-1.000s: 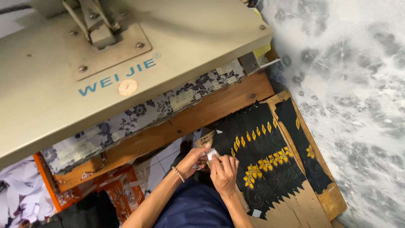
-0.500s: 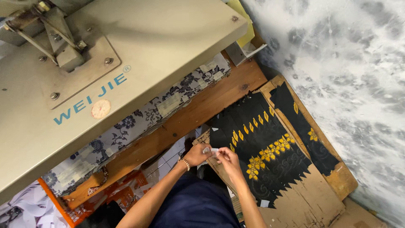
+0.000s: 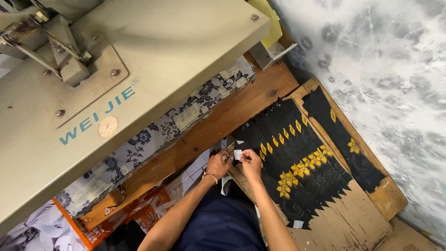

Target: The person repeatedly picks up small white rectangular pieces and places them onto black fabric strips with yellow patterns laid out on a wooden table. The person handles the fabric and white pieces one at a time, moving them between the table and a nearby sewing machine area.

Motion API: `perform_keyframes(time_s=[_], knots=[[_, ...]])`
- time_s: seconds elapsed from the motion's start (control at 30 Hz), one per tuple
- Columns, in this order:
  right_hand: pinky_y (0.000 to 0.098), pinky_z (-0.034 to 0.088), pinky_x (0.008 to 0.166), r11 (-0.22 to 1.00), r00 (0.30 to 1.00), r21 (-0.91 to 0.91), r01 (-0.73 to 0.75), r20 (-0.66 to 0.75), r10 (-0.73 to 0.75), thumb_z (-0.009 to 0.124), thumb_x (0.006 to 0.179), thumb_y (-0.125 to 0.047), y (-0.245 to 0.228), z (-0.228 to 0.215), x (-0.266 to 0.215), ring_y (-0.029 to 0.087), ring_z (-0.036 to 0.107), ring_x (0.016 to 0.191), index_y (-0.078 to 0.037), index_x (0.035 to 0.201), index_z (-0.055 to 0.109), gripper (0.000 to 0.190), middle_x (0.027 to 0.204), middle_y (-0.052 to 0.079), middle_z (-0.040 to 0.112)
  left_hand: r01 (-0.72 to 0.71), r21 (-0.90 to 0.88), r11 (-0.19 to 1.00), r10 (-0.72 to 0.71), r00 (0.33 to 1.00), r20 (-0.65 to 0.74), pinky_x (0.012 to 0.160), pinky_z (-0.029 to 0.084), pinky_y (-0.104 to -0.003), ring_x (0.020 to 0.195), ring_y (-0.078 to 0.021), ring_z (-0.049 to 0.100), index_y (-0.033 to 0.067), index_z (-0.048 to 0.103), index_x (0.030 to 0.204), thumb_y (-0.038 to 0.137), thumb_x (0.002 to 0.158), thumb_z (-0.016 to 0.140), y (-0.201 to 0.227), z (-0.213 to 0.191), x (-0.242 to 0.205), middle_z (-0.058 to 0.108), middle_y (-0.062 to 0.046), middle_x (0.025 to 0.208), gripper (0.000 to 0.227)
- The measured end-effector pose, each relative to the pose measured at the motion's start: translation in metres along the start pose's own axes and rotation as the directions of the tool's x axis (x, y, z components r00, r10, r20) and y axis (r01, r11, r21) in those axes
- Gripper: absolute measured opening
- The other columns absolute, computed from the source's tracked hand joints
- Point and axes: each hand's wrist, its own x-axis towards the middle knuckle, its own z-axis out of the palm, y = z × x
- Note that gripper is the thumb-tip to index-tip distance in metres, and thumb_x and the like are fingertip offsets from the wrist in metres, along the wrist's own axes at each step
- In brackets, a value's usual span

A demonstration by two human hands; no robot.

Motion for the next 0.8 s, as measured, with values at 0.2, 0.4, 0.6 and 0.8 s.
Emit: perform_keyframes(time_s=[0.2,0.4,0.6,0.8], knots=[[0.0269,0.054,0.061,0.968,0.982,-0.241,0.075,-0.153,-0.114,0.074,0.084,0.000,-0.018,0.013,-0.011,0.012,0.068,0.065,-0.001,0.095,0.067,0.013,0.075,0.007,0.072,-0.009,0.099,0.995,0.009,1.000,0.001,0.075,0.055,-0.049,0.081,-0.0406,0.070,0.0094,0.070,0.096,0.037,0.086,0.075,0.003,0.007,0.006,0.072,-0.022,0.080,0.030],[0.0328,0.053,0.064,0.963,0.962,-0.268,-0.004,-0.263,-0.069,0.074,0.084,-0.004,-0.051,0.028,-0.024,0.019,0.068,0.065,-0.002,0.114,0.058,0.034,0.074,0.009,0.072,0.005,0.134,0.991,-0.002,1.000,-0.024,0.072,0.057,-0.049,0.077,-0.0405,0.071,0.0078,0.071,0.093,0.038,0.086,0.074,0.010,0.009,0.010,0.072,-0.023,0.079,0.032],[0.0370,0.054,0.067,0.944,0.957,-0.328,-0.021,-0.282,-0.076,0.072,0.083,-0.005,-0.072,0.033,-0.032,0.023,0.070,0.067,-0.002,0.117,0.056,0.037,0.074,0.010,0.071,0.024,0.181,0.983,-0.010,0.997,-0.074,0.075,0.057,-0.049,0.078,-0.0402,0.072,0.0059,0.073,0.089,0.040,0.086,0.075,0.022,0.006,0.011,0.073,-0.022,0.080,0.035],[0.0425,0.051,0.065,0.893,0.960,-0.448,-0.036,-0.264,-0.093,0.076,0.083,-0.009,-0.094,0.026,-0.035,0.028,0.066,0.064,-0.002,0.127,0.052,0.051,0.066,0.012,0.064,0.061,0.197,0.979,-0.040,0.994,-0.106,0.077,0.057,-0.050,0.086,-0.0422,0.071,0.0083,0.075,0.098,0.041,0.083,0.075,0.037,0.002,0.006,0.073,-0.022,0.087,0.036]])
